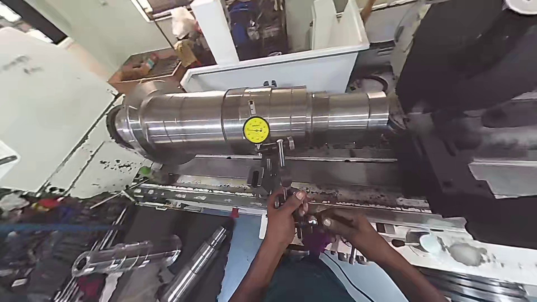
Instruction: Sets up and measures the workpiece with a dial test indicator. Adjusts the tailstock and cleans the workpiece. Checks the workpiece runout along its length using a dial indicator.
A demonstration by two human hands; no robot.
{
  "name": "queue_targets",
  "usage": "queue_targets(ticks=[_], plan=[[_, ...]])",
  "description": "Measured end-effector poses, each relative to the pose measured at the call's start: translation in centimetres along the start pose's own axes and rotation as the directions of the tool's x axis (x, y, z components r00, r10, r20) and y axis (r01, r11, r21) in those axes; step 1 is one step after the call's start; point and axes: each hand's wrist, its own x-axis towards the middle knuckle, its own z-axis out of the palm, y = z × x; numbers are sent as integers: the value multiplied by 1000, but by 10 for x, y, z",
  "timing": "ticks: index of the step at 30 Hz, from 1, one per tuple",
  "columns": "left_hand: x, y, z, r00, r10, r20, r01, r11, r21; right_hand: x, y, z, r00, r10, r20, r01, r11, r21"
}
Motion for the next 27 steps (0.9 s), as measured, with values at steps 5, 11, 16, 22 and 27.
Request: queue_targets(ticks=[5, 11, 16, 22, 27], plan=[[0, 6, 7, 989, -87, -124, 89, 996, 14, 3, 15, -2, 959, -283, -9, 283, 959, -28], [7, 12, 4, 974, -196, -111, 194, 981, -27, -1, 17, 9, 917, -388, -94, 382, 921, -82], [9, 14, 2, 965, -250, -77, 241, 964, -114, -6, 12, 17, 904, -398, -158, 380, 916, -131], [9, 25, 9, 950, -295, -101, 280, 950, -139, -11, 1, 25, 897, -391, -206, 369, 919, -139], [13, 30, 12, 942, -325, -77, 318, 943, -97, -14, -6, 26, 900, -387, -203, 363, 920, -145]])
